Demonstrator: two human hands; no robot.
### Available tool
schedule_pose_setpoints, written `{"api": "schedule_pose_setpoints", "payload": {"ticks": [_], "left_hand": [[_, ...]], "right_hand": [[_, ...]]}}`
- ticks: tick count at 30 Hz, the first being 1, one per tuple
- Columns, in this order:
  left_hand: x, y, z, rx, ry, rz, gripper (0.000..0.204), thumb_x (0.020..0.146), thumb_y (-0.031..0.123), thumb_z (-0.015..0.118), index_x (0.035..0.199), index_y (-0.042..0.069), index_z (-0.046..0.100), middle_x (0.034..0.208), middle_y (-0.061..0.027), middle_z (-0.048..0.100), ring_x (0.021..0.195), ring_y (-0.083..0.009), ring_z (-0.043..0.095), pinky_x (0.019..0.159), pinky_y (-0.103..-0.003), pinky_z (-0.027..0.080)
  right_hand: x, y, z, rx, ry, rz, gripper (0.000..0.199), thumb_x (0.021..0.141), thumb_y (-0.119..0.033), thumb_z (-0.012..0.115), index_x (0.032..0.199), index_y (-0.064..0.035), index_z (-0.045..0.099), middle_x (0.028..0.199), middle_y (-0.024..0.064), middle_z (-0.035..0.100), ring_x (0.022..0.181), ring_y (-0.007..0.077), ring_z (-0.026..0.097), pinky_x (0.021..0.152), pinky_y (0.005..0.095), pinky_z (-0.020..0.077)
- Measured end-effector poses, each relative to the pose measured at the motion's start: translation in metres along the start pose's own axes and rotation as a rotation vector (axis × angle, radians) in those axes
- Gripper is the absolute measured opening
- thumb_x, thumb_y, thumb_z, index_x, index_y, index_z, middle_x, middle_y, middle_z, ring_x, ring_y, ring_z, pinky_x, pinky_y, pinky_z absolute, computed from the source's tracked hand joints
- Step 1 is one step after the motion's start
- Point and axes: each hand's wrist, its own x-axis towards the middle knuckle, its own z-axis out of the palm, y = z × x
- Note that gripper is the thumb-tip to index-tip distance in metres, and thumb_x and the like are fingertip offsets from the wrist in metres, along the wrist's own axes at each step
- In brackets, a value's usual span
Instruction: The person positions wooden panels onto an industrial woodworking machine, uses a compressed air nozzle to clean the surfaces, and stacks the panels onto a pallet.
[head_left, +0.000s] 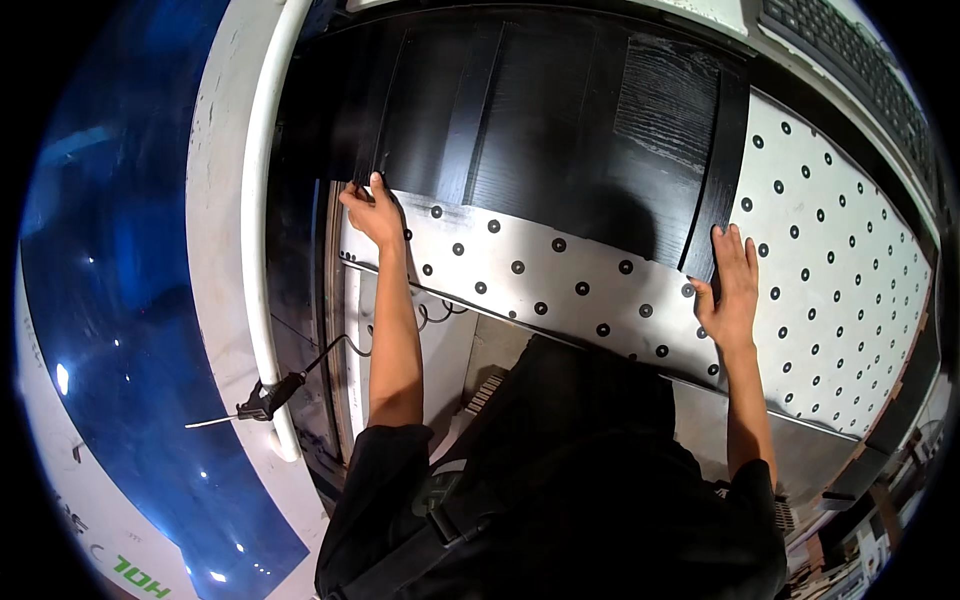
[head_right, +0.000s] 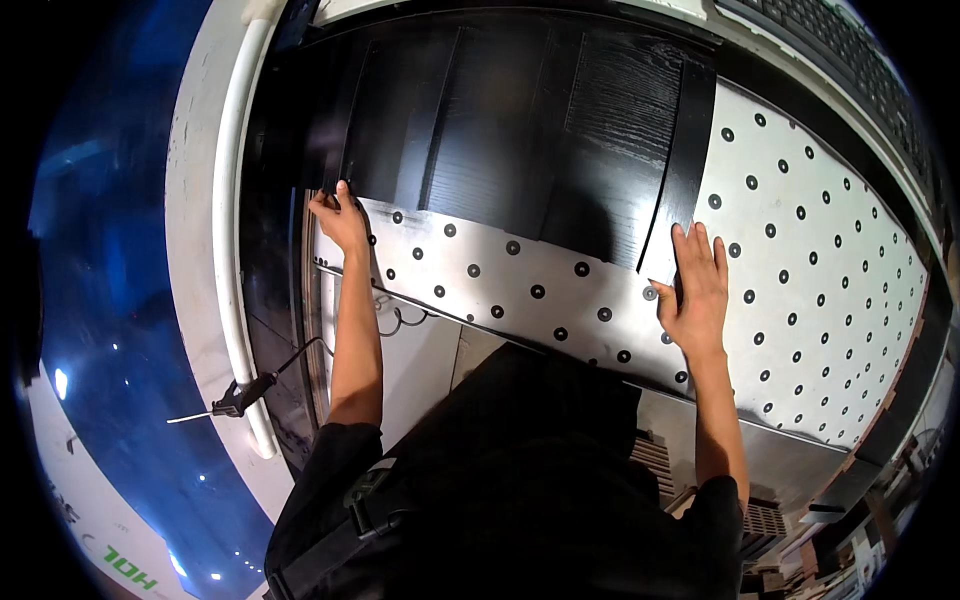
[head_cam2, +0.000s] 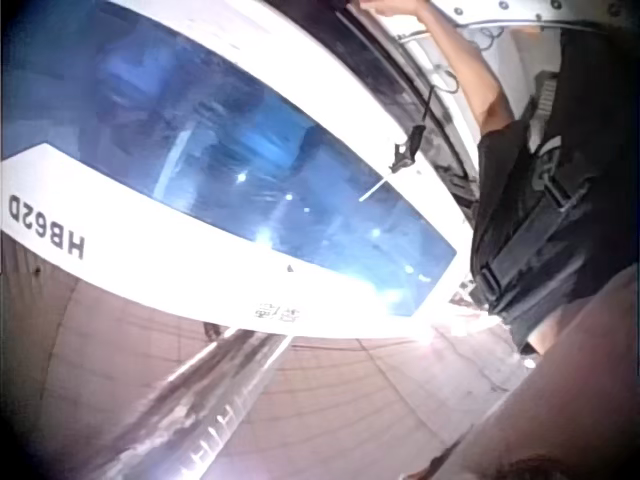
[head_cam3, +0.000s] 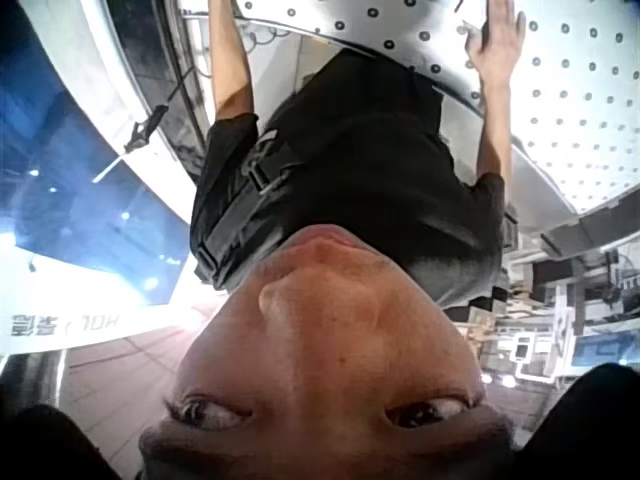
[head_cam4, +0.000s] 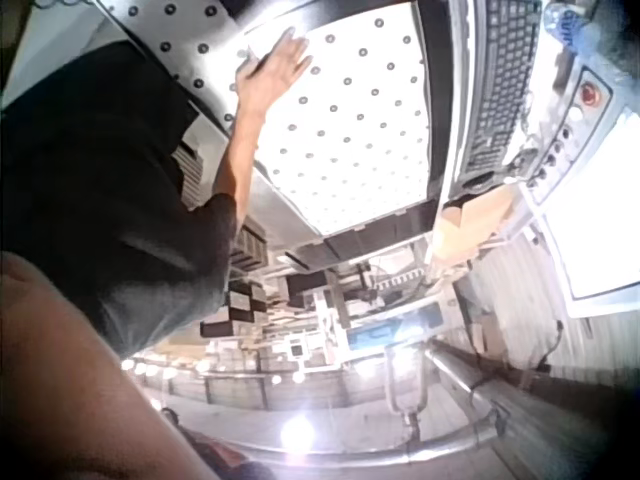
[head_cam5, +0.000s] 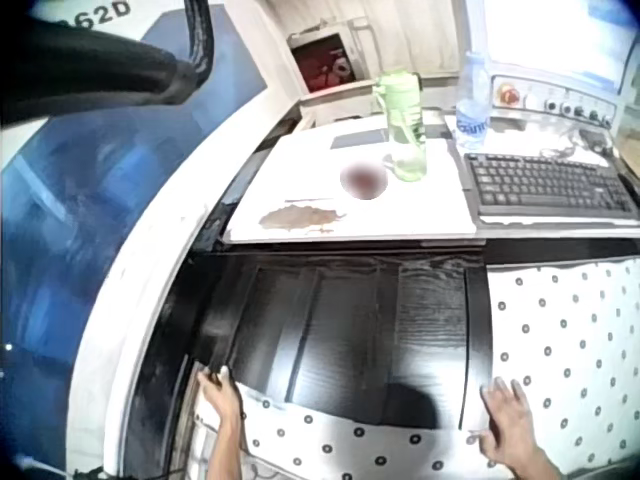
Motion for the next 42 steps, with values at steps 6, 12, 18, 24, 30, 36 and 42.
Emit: {"api": "schedule_pose_setpoints", "payload": {"ticks": [6,12,18,24,30,36,42], "left_hand": [[0.002,-0.006,0.001,-0.041,0.007,-0.019,0.061,0.097,0.043,0.073,0.123,-0.009,0.053,0.1,-0.0175,0.063,0.091,-0.0274,0.059,0.087,-0.042,0.048],[0.007,-0.012,0.007,-0.124,0.019,-0.008,0.058,0.096,0.04,0.074,0.121,-0.009,0.054,0.099,-0.014,0.06,0.088,-0.0237,0.056,0.085,-0.038,0.048],[0.002,-0.013,0.008,-0.188,0.028,0.023,0.06,0.098,0.04,0.074,0.126,-0.008,0.051,0.109,-0.0178,0.064,0.097,-0.0252,0.061,0.091,-0.037,0.05],[0.0,-0.004,0.007,-0.027,0.053,0.031,0.069,0.095,0.049,0.074,0.127,-0.009,0.054,0.113,-0.0265,0.068,0.102,-0.0376,0.067,0.093,-0.047,0.051],[0.005,-0.003,0.005,0.043,0.055,-0.005,0.065,0.094,0.049,0.073,0.124,-0.005,0.056,0.111,-0.0248,0.069,0.103,-0.0418,0.065,0.097,-0.05,0.046],[0.006,-0.006,0.008,0.065,0.042,-0.005,0.064,0.096,0.051,0.068,0.13,-0.002,0.053,0.121,-0.0222,0.069,0.117,-0.0375,0.063,0.115,-0.053,0.029],[-0.002,-0.005,0.013,0.022,0.053,-0.004,0.066,0.095,0.052,0.069,0.132,-0.001,0.053,0.127,-0.0194,0.069,0.124,-0.0363,0.062,0.12,-0.055,0.023]], "right_hand": [[0.003,-0.001,-0.003,0.047,-0.028,0.043,0.072,0.086,-0.021,0.072,0.151,0.0002,0.048,0.151,0.0241,0.053,0.148,0.0387,0.042,0.125,0.0558,0.0233],[0.004,0.0,-0.006,0.074,-0.035,0.078,0.076,0.078,-0.013,0.075,0.149,-0.0004,0.051,0.15,0.0274,0.052,0.148,0.0389,0.042,0.125,0.055,0.0236],[0.002,-0.002,-0.009,0.117,-0.017,0.086,0.079,0.075,-0.008,0.077,0.149,-0.0026,0.051,0.15,0.0279,0.052,0.147,0.0388,0.043,0.125,0.0547,0.0249],[-0.005,-0.001,-0.006,0.051,0.033,0.084,0.076,0.083,-0.019,0.078,0.153,-0.0094,0.05,0.15,0.0231,0.054,0.146,0.034,0.047,0.124,0.0519,0.0283],[-0.007,0.0,-0.004,-0.009,0.055,0.011,0.072,0.091,-0.033,0.073,0.154,-0.0107,0.046,0.15,0.0204,0.054,0.144,0.0351,0.048,0.123,0.0518,0.0315],[-0.01,-0.002,-0.007,-0.045,0.09,-0.019,0.072,0.093,-0.035,0.07,0.155,-0.0095,0.044,0.148,0.0239,0.055,0.143,0.0378,0.048,0.122,0.0519,0.032],[-0.035,-0.027,-0.002,-0.037,0.214,0.153,0.067,0.095,-0.032,0.069,0.151,-0.0039,0.046,0.146,0.0214,0.056,0.142,0.0382,0.048,0.121,0.0505,0.0326]]}}
